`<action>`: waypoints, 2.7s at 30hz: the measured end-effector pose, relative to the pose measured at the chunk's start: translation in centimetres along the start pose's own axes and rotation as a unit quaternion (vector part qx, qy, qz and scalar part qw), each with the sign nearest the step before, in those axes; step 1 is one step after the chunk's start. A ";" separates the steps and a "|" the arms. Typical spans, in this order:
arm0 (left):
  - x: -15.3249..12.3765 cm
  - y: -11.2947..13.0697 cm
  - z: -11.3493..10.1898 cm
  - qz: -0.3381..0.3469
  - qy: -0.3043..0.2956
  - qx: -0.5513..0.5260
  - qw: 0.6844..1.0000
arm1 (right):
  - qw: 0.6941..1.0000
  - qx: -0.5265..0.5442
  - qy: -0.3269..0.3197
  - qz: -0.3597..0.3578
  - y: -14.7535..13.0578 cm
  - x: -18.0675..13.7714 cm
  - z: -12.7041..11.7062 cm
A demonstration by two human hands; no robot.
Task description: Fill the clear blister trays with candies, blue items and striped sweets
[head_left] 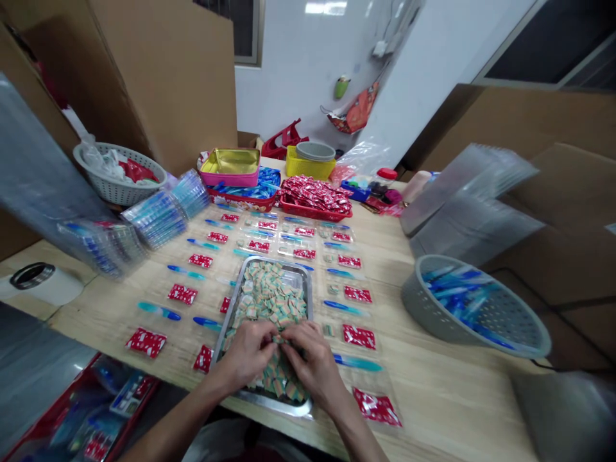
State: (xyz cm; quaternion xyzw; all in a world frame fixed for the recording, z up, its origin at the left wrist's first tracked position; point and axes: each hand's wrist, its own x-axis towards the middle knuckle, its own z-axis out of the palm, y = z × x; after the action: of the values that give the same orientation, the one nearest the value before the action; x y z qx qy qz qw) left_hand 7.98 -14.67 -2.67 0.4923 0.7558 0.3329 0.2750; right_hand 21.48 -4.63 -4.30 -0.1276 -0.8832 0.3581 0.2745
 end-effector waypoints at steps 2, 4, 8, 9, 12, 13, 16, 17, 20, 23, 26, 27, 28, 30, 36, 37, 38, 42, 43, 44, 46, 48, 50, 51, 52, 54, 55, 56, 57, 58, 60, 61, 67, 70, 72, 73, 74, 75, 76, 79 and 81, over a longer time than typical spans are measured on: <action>-0.1 -0.1 -0.1 -0.015 0.012 -0.019 1.000 | 0.999 -0.025 -0.015 -0.038 -0.2 0.5 -0.1; -0.2 -0.3 -0.2 -0.029 0.025 -0.048 0.998 | 0.995 -0.049 -0.032 -0.075 -0.4 1.4 -0.2; -0.3 -1.2 -0.9 -0.054 0.053 -0.145 0.987 | 0.987 -0.061 -0.086 -0.117 -1.0 3.8 -0.2; -0.3 -1.6 -1.2 -0.058 0.061 -0.171 0.982 | 0.986 -0.054 -0.103 -0.118 -1.2 4.6 -0.1; -0.2 -2.8 -2.2 -0.067 0.092 -0.243 0.963 | 0.985 -0.013 -0.142 -0.099 -1.6 7.1 0.6; -0.2 -3.3 -2.5 -0.072 0.105 -0.264 0.956 | 0.985 0.001 -0.150 -0.089 -1.7 8.0 0.9; 0.0 -4.8 -3.6 -0.092 0.160 -0.304 0.935 | 0.983 0.036 -0.172 -0.051 -1.2 11.5 2.4; 0.0 -5.4 -3.8 -0.101 0.181 -0.309 0.928 | 0.982 0.038 -0.183 -0.033 -0.8 12.9 3.0; -0.1 -7.1 -4.1 -0.128 0.224 -0.308 0.916 | 0.974 -0.001 -0.228 0.010 1.2 17.6 5.6; -0.5 -8.2 -4.2 -0.125 0.217 -0.302 0.920 | 0.961 -0.052 -0.270 0.010 3.6 22.0 8.5; -0.8 -8.6 -4.8 -0.124 0.199 -0.251 0.939 | 0.943 -0.100 -0.317 -0.010 5.0 24.9 10.8; -0.7 -8.7 -5.1 -0.123 0.199 -0.199 0.952 | 0.935 -0.117 -0.333 -0.020 5.2 25.6 11.3; -0.6 -8.8 -5.5 -0.115 0.201 -0.130 0.964 | 0.927 -0.133 -0.349 -0.031 5.3 26.2 11.7; 0.1 -9.3 -6.2 -0.070 0.201 0.026 0.977 | 0.910 -0.161 -0.378 -0.058 5.1 26.9 12.1; 3.8 -11.8 -7.5 0.039 0.128 0.242 0.961 | 0.865 -0.222 -0.428 -0.137 4.0 27.2 12.6; 4.3 -12.1 -7.6 0.047 0.115 0.248 0.961 | 0.861 -0.231 -0.428 -0.147 4.0 27.0 12.6; 4.6 -12.2 -7.7 0.054 0.105 0.250 0.961 | 0.859 -0.239 -0.426 -0.155 4.0 26.8 12.7; 5.1 -12.4 -7.3 0.077 0.091 0.227 0.967 | 0.852 -0.265 -0.414 -0.179 4.1 25.8 12.9; 5.1 -12.4 -7.1 0.080 0.090 0.220 0.968 | 0.851 -0.271 -0.411 -0.185 4.1 25.6 12.9; 5.1 -12.4 -7.0 0.080 0.089 0.217 0.969 | 0.850 -0.275 -0.407 -0.190 4.2 25.3 12.9; 5.0 -12.4 -6.8 0.075 0.082 0.224 0.968 | 0.848 -0.283 -0.400 -0.201 4.3 24.9 12.9; 5.0 -12.3 -6.8 0.068 0.068 0.246 0.965 | 0.848 -0.287 -0.392 -0.212 4.5 24.4 12.9; 5.1 -12.1 -7.1 0.065 0.052 0.263 0.961 | 0.850 -0.288 -0.383 -0.219 4.8 24.0 12.8; 5.1 -12.0 -7.2 0.065 0.046 0.270 0.960 | 0.851 -0.288 -0.379 -0.221 4.9 23.8 12.8; 5.1 -11.9 -7.3 0.063 0.041 0.274 0.959 | 0.854 -0.288 -0.374 -0.220 5.1 23.6 12.8; 5.2 -11.8 -7.5 0.058 0.035 0.277 0.959 | 0.860 -0.287 -0.364 -0.214 5.3 23.4 12.8; 5.2 -11.7 -7.5 0.054 0.033 0.276 0.959 | 0.863 -0.286 -0.359 -0.209 5.4 23.3 12.8; 5.2 -11.7 -7.5 0.050 0.032 0.275 0.960 | 0.867 -0.284 -0.355 -0.203 5.5 23.3 12.7; 5.2 -11.7 -7.5 0.048 0.034 0.273 0.960 | 0.871 -0.281 -0.352 -0.197 5.6 23.2 12.7; 5.2 -11.6 -7.5 0.048 0.036 0.272 0.960 | 0.875 -0.276 -0.350 -0.191 5.6 23.2 12.6; 5.2 -11.5 -7.6 0.053 0.044 0.274 0.959 | 0.883 -0.260 -0.347 -0.180 5.6 23.1 12.5; 5.1 -11.5 -7.6 0.055 0.046 0.275 0.959 | 0.888 -0.250 -0.344 -0.174 5.6 23.1 12.4; 5.3 -11.0 -8.3 0.053 0.070 0.260 0.961 | 0.946 -0.162 -0.258 -0.109 5.9 23.0 10.8; 5.5 -10.9 -8.7 0.039 0.097 0.269 0.957 | 0.973 -0.113 -0.187 -0.071 6.0 22.2 8.6; 5.6 -10.9 -9.0 0.037 0.100 0.288 0.952 | 0.984 -0.085 -0.152 -0.048 5.8 20.9 6.8; 5.7 -10.9 -9.0 0.040 0.094 0.297 0.949 | 0.987 -0.075 -0.139 -0.037 5.6 20.0 5.8; 5.9 -11.0 -9.1 0.043 0.085 0.306 0.947 | 0.989 -0.062 -0.128 -0.027 5.4 19.0 4.8; 6.0 -11.0 -9.2 0.046 0.077 0.312 0.946 | 0.992 -0.046 -0.117 -0.016 5.1 17.8 3.9; 6.1 -11.1 -9.3 0.047 0.070 0.315 0.945 | 0.994 -0.026 -0.105 -0.004 4.8 16.5 2.9; 6.1 -10.6 -9.3 0.044 0.073 0.314 0.946 | 0.996 0.031 -0.074 0.035 3.7 12.2 0.3; 5.5 -9.3 -9.0 0.053 0.089 0.297 0.949 | 0.994 0.037 -0.087 0.056 2.9 9.4 -1.0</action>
State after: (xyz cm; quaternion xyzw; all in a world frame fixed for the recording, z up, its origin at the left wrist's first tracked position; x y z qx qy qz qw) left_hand -5.94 -14.38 -4.75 0.5593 0.8148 0.1501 0.0296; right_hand 14.44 1.93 -2.05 -0.1345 -0.8812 0.4153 0.1812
